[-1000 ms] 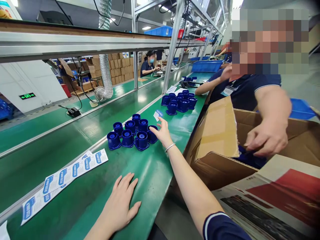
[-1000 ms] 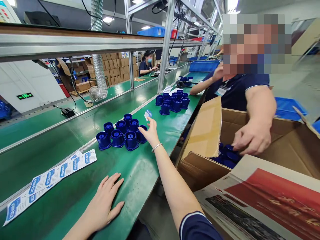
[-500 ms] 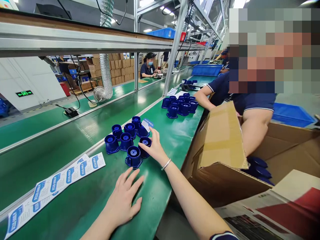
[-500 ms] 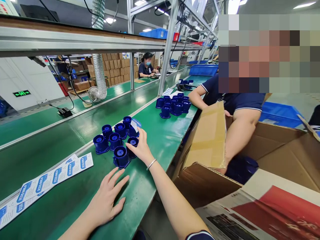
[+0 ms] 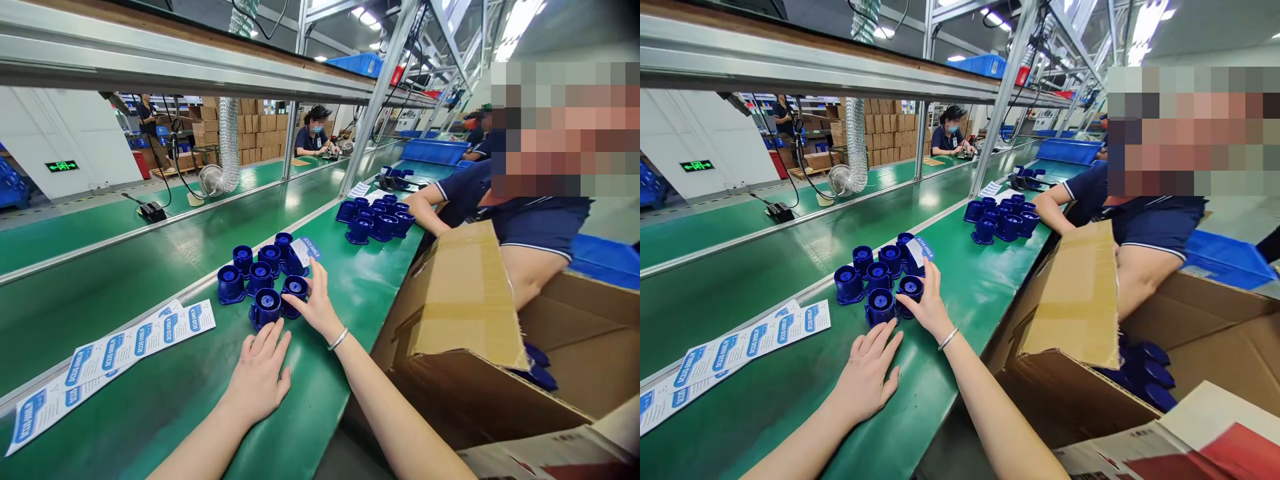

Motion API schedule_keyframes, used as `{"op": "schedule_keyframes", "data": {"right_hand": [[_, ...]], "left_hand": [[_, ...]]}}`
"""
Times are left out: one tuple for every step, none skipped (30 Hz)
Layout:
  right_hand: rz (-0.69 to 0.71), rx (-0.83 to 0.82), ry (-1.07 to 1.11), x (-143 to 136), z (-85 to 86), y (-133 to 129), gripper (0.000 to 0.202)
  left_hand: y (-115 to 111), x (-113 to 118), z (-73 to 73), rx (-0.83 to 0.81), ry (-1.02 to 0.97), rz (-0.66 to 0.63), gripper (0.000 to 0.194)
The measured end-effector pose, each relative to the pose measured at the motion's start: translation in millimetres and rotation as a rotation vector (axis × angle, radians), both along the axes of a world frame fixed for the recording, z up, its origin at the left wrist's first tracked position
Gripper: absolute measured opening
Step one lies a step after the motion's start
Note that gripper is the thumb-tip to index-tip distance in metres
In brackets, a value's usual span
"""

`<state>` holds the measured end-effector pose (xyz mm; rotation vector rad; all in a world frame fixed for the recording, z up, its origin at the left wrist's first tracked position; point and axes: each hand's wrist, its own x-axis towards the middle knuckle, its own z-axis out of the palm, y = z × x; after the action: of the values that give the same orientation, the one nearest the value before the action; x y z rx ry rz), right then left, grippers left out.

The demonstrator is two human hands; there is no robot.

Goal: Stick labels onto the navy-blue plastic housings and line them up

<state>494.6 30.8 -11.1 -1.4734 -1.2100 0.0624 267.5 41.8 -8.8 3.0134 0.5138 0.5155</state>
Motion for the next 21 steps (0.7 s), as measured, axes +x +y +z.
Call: {"op": "schedule_keyframes", "data": {"right_hand": [[0.04, -0.004, 0.008, -1, 1.5, 2, 0.105], [0.071, 0.002, 0.022, 0, 3.7, 4, 0.104], [0.085, 0.022, 0.04, 2, 6.8, 6, 0.103], [0.073, 0.051, 0.053, 6, 10.5, 10, 0.1], [0.029, 0.078, 0.052, 12, 14.7, 14, 0.098], [-0.038, 0.098, 0.038, 21, 19.0, 20, 0.096], [-0.11, 0.104, 0.013, 31, 23.1, 27, 0.096], [-0.17, 0.091, -0.016, 42, 26.9, 37, 0.097], [-0.201, 0.072, -0.03, 54, 30.1, 47, 0.098], [-0.212, 0.053, -0.039, 65, 32.8, 59, 0.1], [-0.213, 0.034, -0.044, 74, 34.9, 71, 0.102], [-0.205, 0.013, -0.049, 83, 36.4, 83, 0.103], [-0.195, -0.011, -0.057, 90, 37.4, 94, 0.103], [-0.183, -0.039, -0.066, 95, 38.1, 104, 0.102], [-0.168, -0.067, -0.075, 100, 38.6, 112, 0.1], [-0.153, -0.093, -0.084, 104, 38.9, 119, 0.098], [-0.136, -0.118, -0.093, 107, 39.1, 124, 0.095], [-0.115, -0.14, -0.102, 110, 39.5, 128, 0.093], [-0.088, -0.159, -0.112, 112, 40.0, 131, 0.09], [-0.056, -0.177, -0.123, 115, 40.8, 133, 0.087], [-0.019, -0.194, -0.135, 117, 41.8, 134, 0.085]], "left_hand": [[0, 0, 0.3, -0.006, 0.006, -0.022, 0.057], [0, 0, 1.1, -0.015, 0.015, -0.052, 0.057], [1, 1, 2.3, -0.028, 0.028, -0.087, 0.058], [2, 2, 3.7, -0.045, 0.041, -0.123, 0.058], [3, 4, 5.2, -0.064, 0.051, -0.155, 0.059], [4, 7, 6.8, -0.085, 0.059, -0.182, 0.06], [6, 11, 8.2, -0.106, 0.067, -0.204, 0.06], [8, 14, 9.4, -0.125, 0.078, -0.223, 0.06], [10, 18, 10.3, -0.143, 0.089, -0.236, 0.059], [12, 21, 11.0, -0.157, 0.099, -0.243, 0.059], [14, 24, 11.3, -0.168, 0.104, -0.243, 0.059], [16, 27, 11.3, -0.177, 0.103, -0.237, 0.059], [18, 29, 11.0, -0.183, 0.099, -0.228, 0.059], [19, 30, 10.4, -0.188, 0.093, -0.22, 0.059], [19, 30, 9.5, -0.192, 0.089, -0.213, 0.059], [20, 30, 8.3, -0.196, 0.088, -0.212, 0.058], [20, 29, 7.0, -0.199, 0.09, -0.214, 0.057], [19, 29, 5.6, -0.202, 0.092, -0.218, 0.056], [19, 28, 4.3, -0.206, 0.092, -0.221, 0.055], [18, 28, 3.1, -0.209, 0.089, -0.225, 0.054], [18, 28, 2.1, -0.213, 0.085, -0.229, 0.053]]}}
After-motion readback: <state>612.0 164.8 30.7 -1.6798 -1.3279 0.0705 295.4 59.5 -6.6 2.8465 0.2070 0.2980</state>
